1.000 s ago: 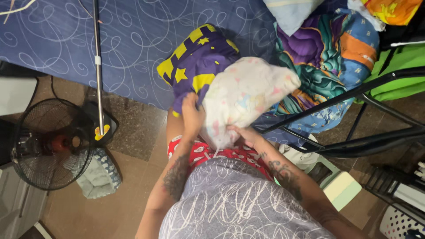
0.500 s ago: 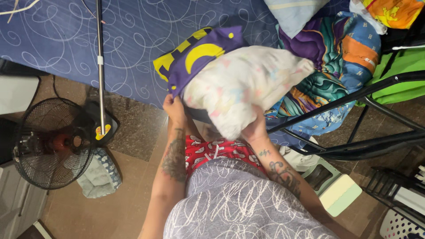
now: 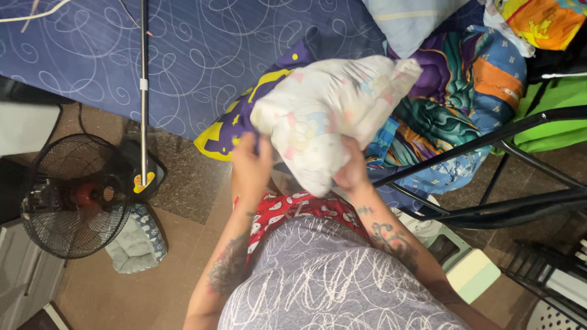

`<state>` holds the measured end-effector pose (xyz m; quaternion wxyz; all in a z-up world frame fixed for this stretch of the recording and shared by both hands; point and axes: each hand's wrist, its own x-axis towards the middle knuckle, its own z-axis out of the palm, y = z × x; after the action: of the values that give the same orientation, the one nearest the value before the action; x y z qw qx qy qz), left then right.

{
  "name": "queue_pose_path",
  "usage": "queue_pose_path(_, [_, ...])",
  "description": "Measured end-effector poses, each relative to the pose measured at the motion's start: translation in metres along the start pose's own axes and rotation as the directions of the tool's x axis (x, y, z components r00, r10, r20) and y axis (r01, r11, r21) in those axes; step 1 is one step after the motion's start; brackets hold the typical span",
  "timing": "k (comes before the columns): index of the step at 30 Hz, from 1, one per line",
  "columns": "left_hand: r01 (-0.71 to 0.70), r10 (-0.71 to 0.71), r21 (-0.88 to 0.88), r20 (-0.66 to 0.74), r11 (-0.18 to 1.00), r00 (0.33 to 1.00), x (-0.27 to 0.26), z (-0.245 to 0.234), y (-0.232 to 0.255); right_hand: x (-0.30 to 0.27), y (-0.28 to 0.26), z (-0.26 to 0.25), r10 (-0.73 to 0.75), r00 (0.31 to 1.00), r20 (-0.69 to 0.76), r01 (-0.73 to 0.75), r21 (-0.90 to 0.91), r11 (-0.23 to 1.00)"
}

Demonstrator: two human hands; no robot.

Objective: The person uses a lint roller on a pink Barbie-themed bedsheet, then places a pillow into a purple and yellow pillowcase and zips it closed. They then place the pillow on the bed and handle a folded blanket.

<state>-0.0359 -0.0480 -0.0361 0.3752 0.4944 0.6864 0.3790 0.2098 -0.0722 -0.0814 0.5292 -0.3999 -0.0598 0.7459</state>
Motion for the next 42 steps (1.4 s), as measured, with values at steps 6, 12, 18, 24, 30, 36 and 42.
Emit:
queue_pose_path(6, [-0.097, 0.1, 0.026, -0.255, 0.995, 0.962, 0.024, -0.019, 0.005, -0.038, -0.035, 0.024, 0.02, 0.984, -0.177, -0.087, -0.379, 0.921])
queue_pose_path(12, [-0.112, 0.104, -0.26, -0.044, 0.959, 0.994, -0.003, -0.037, 0.055, -0.105, -0.054, 0.103, -0.279, 0.958, 0.066, 0.227, -0.77, 0.596])
queue_pose_path(18, [-0.15, 0.155, -0.117, 0.031, 0.982, 0.987, -0.021, -0.035, 0.051, -0.108, -0.062, 0.143, -0.254, 0.965, 0.065, 0.154, -0.925, 0.349])
queue_pose_path(24, [0.062, -0.063, -0.041, -0.013, 0.997, 0.998, -0.009, -0.01, -0.009, -0.093, -0.077, 0.146, -0.11, 0.746, 0.657, 0.657, -0.753, -0.042])
queue_pose_path(30, [-0.074, 0.067, -0.091, -0.07, 0.993, 0.995, -0.024, -0.003, -0.018, -0.051, -0.042, 0.148, -0.126, 0.647, 0.752, 0.634, -0.622, -0.459])
queue_pose_path(36, [-0.14, 0.073, -0.29, -0.229, 0.947, 0.971, -0.011, -0.021, -0.006, -0.029, -0.002, 0.118, 0.007, 0.766, 0.642, 0.575, -0.68, -0.455])
queue_pose_path(42, [-0.329, 0.322, -0.042, -0.121, 0.944, 0.939, -0.016, -0.011, 0.017, 0.005, 0.03, 0.107, -0.051, 0.766, 0.641, 0.543, -0.687, -0.483])
